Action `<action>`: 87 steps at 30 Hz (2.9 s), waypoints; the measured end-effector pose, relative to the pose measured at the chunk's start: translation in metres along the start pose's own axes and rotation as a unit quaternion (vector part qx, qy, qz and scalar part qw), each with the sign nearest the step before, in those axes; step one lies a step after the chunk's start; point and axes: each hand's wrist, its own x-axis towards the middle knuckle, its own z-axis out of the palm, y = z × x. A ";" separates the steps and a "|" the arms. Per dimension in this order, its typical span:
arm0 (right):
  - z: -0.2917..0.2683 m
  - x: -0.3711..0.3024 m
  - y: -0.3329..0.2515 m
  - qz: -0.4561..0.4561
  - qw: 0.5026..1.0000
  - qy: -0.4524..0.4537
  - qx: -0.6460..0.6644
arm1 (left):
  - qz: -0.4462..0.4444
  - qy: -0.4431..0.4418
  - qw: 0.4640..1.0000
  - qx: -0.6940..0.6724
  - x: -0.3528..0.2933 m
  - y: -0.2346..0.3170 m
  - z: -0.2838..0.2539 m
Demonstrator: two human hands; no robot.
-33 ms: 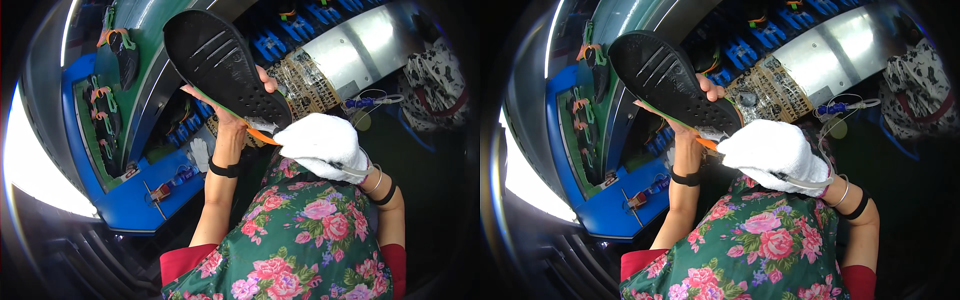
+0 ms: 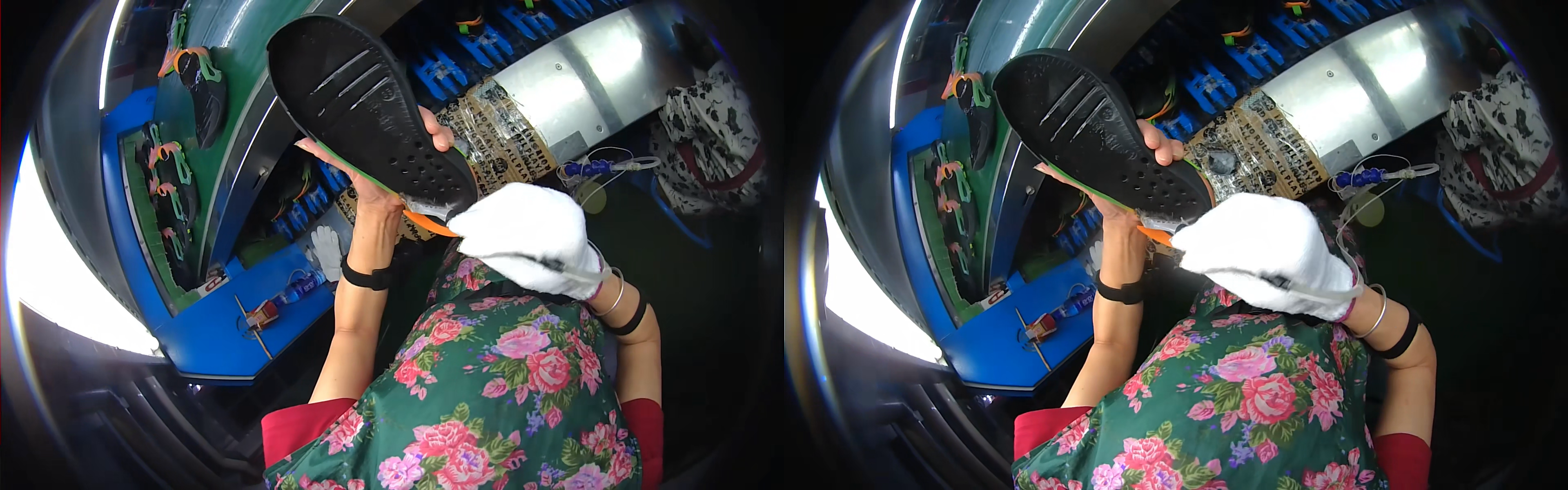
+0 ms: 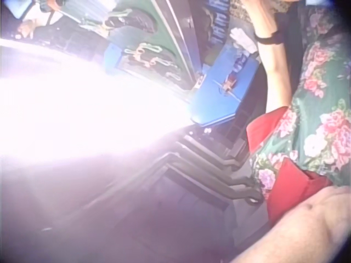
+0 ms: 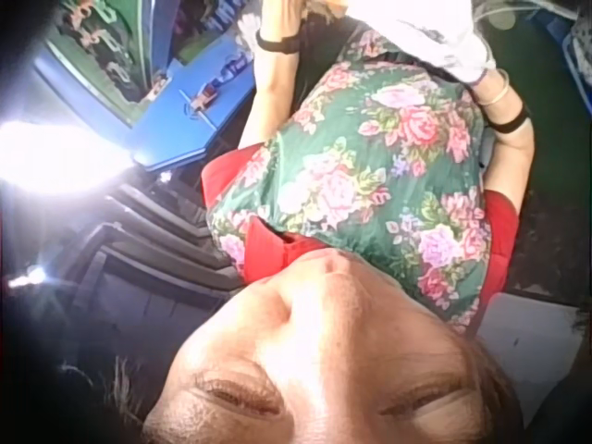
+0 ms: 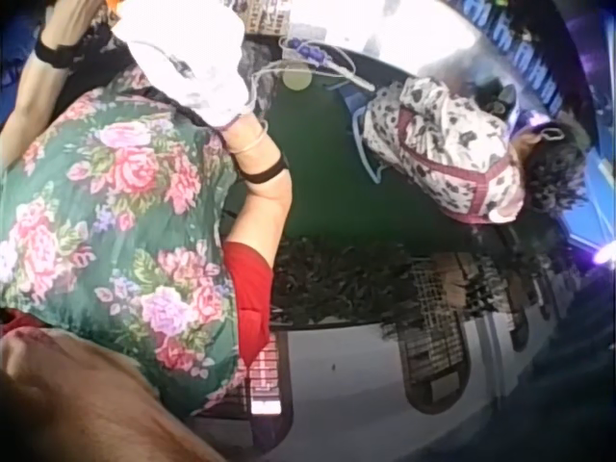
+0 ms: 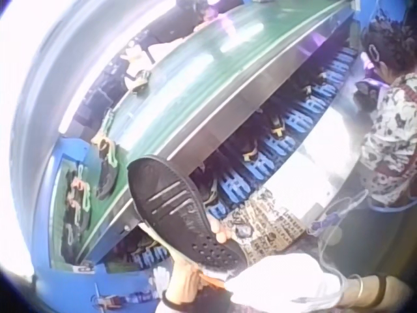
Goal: Applying glue to shoe soles using a brush and placing them on a production rack.
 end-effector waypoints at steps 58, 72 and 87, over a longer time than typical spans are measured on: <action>-0.016 -0.011 -0.019 0.087 0.991 0.104 -0.015 | 0.034 -0.174 0.984 0.034 0.036 0.004 0.007; -0.014 -0.011 -0.017 0.097 0.989 0.069 0.090 | 0.007 -0.149 0.987 0.060 0.041 0.003 0.008; -0.021 -0.006 -0.004 0.030 0.990 -0.052 0.125 | -0.156 -0.096 0.981 -0.057 0.031 0.001 -0.013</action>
